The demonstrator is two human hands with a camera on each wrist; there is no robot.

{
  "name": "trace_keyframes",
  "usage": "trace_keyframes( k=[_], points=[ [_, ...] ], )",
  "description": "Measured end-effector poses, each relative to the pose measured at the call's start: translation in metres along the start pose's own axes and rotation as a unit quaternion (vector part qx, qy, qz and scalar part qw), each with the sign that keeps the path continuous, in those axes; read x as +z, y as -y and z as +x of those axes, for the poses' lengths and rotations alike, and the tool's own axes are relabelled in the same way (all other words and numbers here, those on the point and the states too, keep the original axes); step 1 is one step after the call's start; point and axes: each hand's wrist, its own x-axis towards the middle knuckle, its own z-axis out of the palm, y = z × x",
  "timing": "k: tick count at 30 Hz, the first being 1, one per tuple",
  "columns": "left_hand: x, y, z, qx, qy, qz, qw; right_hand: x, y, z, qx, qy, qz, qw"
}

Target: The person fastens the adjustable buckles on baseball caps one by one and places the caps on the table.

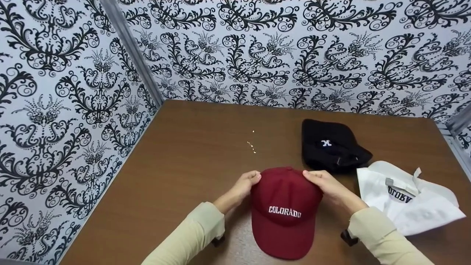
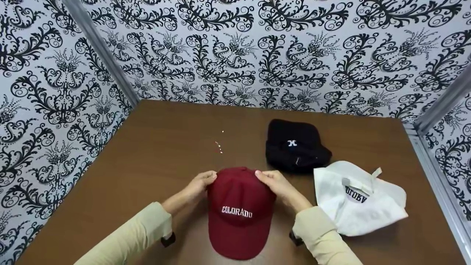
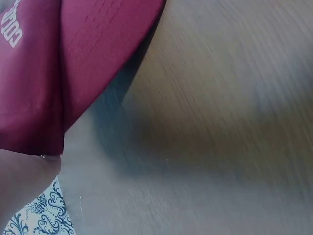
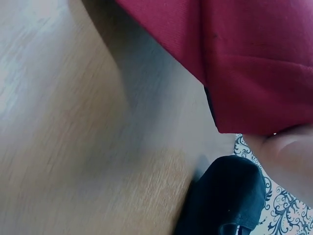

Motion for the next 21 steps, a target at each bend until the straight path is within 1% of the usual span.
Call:
trace_keyframes(
  k=[1, 3, 4, 6, 8, 11, 14, 18, 21],
  points=[
    [-0.001, 0.002, 0.002, -0.006, 0.008, -0.019, 0.9998, 0.001, 0.0, 0.0, 0.005, -0.005, 0.002, 1.0],
    [-0.002, 0.006, 0.005, -0.007, 0.019, -0.04, 0.999, 0.002, 0.001, 0.0, 0.016, -0.016, 0.009, 1.0],
    [-0.001, 0.003, 0.003, -0.005, 0.024, -0.047, 0.9986, 0.003, 0.002, 0.001, 0.02, -0.02, 0.012, 1.0],
    [-0.002, 0.003, 0.005, -0.013, 0.029, -0.057, 0.9979, 0.005, 0.003, 0.001, 0.026, -0.025, 0.028, 0.999],
    [-0.003, 0.007, 0.008, -0.014, 0.024, -0.056, 0.998, 0.007, 0.003, 0.001, 0.026, -0.027, 0.053, 0.998],
    [-0.004, 0.013, 0.014, -0.02, 0.028, -0.047, 0.9983, 0.009, 0.003, 0.001, 0.014, -0.02, 0.084, 0.996],
    [-0.003, 0.013, 0.015, -0.02, 0.041, -0.025, 0.9986, 0.009, 0.002, 0.002, -0.01, 0.004, 0.104, 0.994],
    [-0.001, 0.007, 0.015, -0.013, 0.065, 0.015, 0.9977, 0.01, 0.001, 0.003, -0.038, 0.047, 0.095, 0.994],
    [0.002, 0.002, 0.016, -0.004, 0.084, 0.039, 0.9957, 0.011, 0.002, 0.004, -0.051, 0.065, 0.08, 0.993]
  ],
)
